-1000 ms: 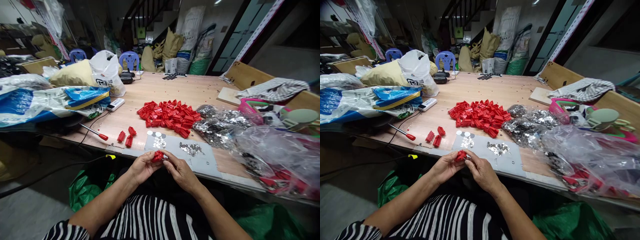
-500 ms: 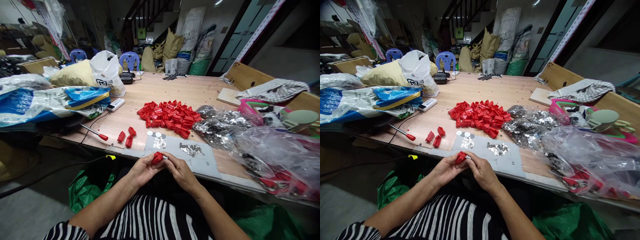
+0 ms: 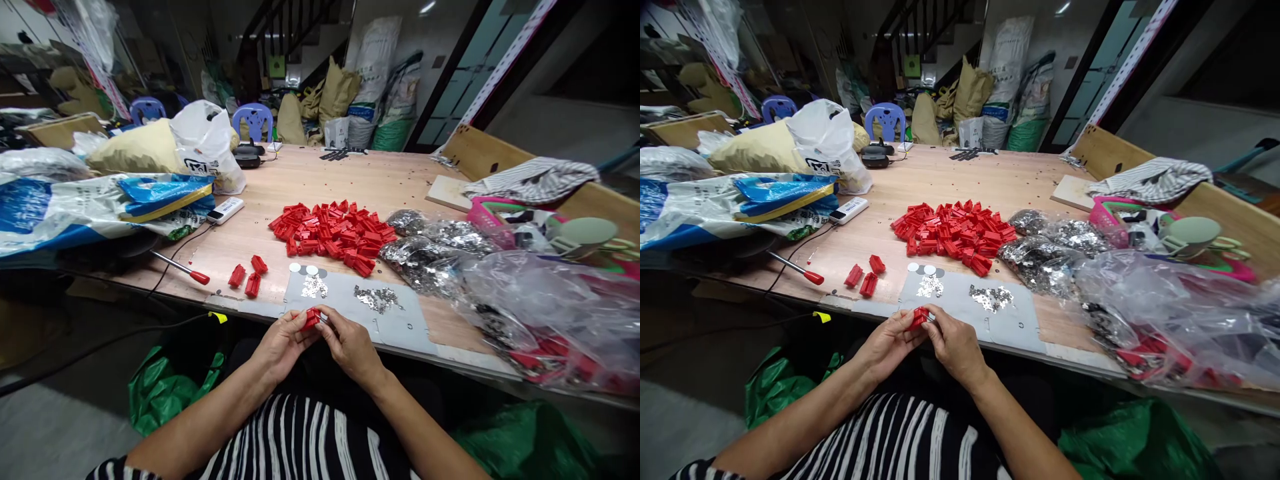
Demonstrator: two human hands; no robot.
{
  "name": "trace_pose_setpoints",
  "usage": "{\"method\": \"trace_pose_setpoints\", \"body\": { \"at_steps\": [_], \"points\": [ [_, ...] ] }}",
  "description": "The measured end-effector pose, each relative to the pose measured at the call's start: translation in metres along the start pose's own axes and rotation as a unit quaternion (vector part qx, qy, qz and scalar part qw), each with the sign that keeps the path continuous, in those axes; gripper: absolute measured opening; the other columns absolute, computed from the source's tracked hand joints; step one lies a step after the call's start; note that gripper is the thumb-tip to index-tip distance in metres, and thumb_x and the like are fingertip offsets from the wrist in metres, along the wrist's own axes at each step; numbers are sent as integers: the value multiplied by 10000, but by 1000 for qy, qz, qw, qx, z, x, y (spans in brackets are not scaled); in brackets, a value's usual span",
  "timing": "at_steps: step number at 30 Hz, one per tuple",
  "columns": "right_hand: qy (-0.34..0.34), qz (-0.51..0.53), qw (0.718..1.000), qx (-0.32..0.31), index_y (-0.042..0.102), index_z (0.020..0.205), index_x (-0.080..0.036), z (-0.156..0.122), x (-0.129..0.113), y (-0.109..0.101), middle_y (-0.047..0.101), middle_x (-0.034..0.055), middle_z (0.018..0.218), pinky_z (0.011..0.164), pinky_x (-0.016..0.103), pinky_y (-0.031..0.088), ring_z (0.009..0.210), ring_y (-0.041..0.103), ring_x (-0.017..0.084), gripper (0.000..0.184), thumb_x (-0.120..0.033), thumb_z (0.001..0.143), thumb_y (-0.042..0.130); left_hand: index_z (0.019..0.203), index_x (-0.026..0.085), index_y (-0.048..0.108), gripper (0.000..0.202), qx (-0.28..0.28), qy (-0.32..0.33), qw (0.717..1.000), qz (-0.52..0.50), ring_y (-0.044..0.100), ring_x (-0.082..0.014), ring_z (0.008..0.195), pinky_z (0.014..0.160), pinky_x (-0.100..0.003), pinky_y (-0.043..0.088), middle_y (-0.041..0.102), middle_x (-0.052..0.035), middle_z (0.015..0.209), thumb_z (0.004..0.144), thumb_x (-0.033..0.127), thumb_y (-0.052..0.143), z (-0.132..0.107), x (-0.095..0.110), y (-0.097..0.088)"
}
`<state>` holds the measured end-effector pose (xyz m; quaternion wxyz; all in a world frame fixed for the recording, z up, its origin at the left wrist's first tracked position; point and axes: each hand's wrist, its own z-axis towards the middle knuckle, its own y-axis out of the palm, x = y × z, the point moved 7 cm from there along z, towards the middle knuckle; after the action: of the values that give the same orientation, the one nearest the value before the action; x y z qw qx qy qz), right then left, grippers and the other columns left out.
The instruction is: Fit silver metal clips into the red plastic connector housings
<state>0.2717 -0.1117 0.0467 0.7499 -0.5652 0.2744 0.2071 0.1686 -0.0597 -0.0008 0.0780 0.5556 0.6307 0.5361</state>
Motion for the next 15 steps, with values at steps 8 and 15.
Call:
{"method": "trace_pose_setpoints", "body": {
  "at_steps": [8, 15],
  "points": [
    [126, -124, 983, 42, 611, 1097, -234, 19, 46, -39, 700, 18, 882, 697, 289, 467, 815, 657, 194, 237, -312, 893, 521, 854, 147, 621, 346, 115, 150, 972, 138, 664, -125, 710, 600, -193, 474, 687, -24, 817, 600, 247, 833, 10, 61, -30],
    [198, -302, 925, 121, 575, 1179, -192, 51, 92, -88, 634, 104, 1106, 705, 319, 442, 934, 618, 244, 322, -287, 874, 538, 1111, 233, 594, 527, 169, 230, 941, 179, 655, -141, 898, 795, -261, 531, 607, -39, 1141, 625, 208, 796, 7, 94, -42]
  ]
}}
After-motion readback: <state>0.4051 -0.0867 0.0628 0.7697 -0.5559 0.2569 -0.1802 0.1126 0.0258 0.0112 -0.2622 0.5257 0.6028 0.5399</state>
